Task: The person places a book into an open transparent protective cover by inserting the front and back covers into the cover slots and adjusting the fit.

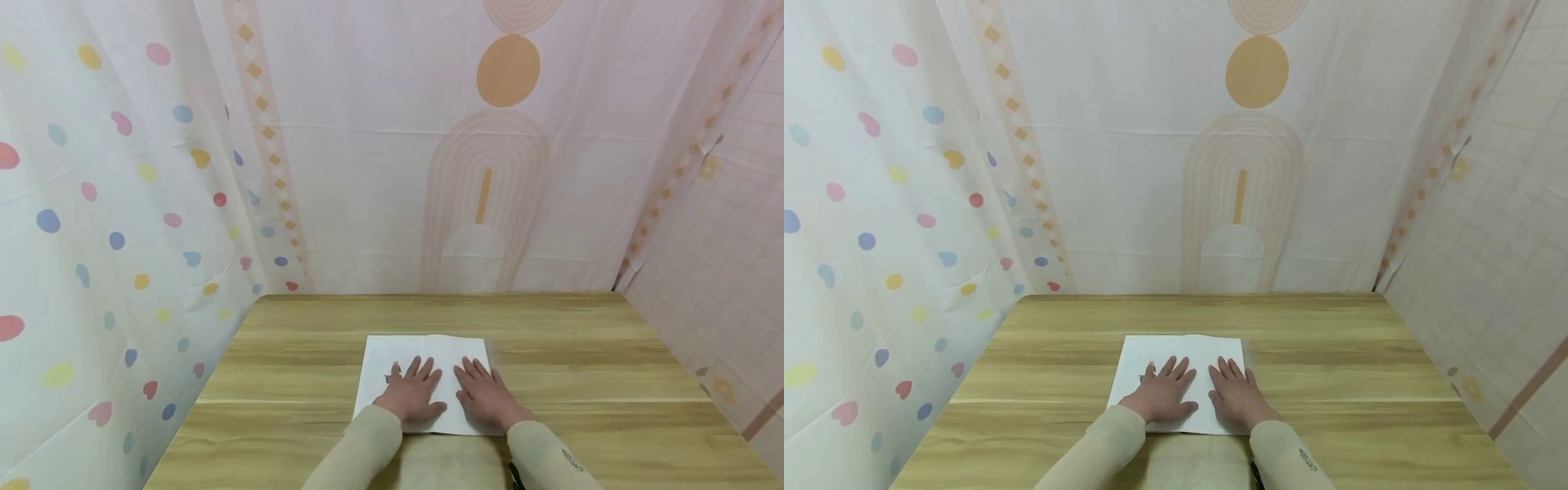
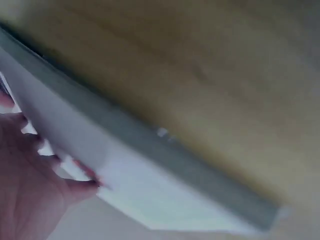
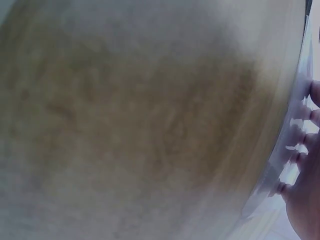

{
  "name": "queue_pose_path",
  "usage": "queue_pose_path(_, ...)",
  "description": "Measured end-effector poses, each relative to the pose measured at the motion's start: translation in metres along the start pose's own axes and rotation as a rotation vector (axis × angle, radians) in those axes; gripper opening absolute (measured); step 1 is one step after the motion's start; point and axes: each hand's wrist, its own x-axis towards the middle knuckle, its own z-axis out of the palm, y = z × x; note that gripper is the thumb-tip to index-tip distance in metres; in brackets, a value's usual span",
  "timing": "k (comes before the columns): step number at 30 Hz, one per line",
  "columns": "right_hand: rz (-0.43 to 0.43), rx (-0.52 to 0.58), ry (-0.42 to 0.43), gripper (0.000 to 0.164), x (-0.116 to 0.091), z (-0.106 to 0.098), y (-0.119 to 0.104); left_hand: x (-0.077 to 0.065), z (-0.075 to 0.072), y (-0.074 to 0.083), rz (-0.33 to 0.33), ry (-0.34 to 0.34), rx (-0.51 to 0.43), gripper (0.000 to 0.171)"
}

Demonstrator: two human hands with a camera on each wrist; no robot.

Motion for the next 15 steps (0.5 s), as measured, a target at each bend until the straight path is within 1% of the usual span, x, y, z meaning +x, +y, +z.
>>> queue_pose_path(2,-0.005,-0.025,0.013,0.053,0.000,0.001,0.000,-0.001,-0.002,0.004,-0.010,0.012,0.053,0.070)
queue_pose_path(4,-0.016,-0.059,0.030,0.052,0.000,0.001,0.001,-0.002,-0.005,0.009,-0.027,0.040,0.093,0.069)
queue_pose_path(7,-0.026,-0.079,0.042,0.052,0.000,0.002,0.001,-0.002,-0.009,0.014,-0.038,0.046,0.116,0.069)
queue_pose_path(10,-0.032,-0.072,0.032,0.053,-0.001,0.001,0.001,-0.002,-0.010,0.012,-0.034,0.027,0.081,0.070)
queue_pose_path(15,-0.034,-0.057,-0.002,0.053,-0.001,-0.003,0.001,-0.002,-0.008,0.001,-0.021,-0.036,-0.039,0.068)
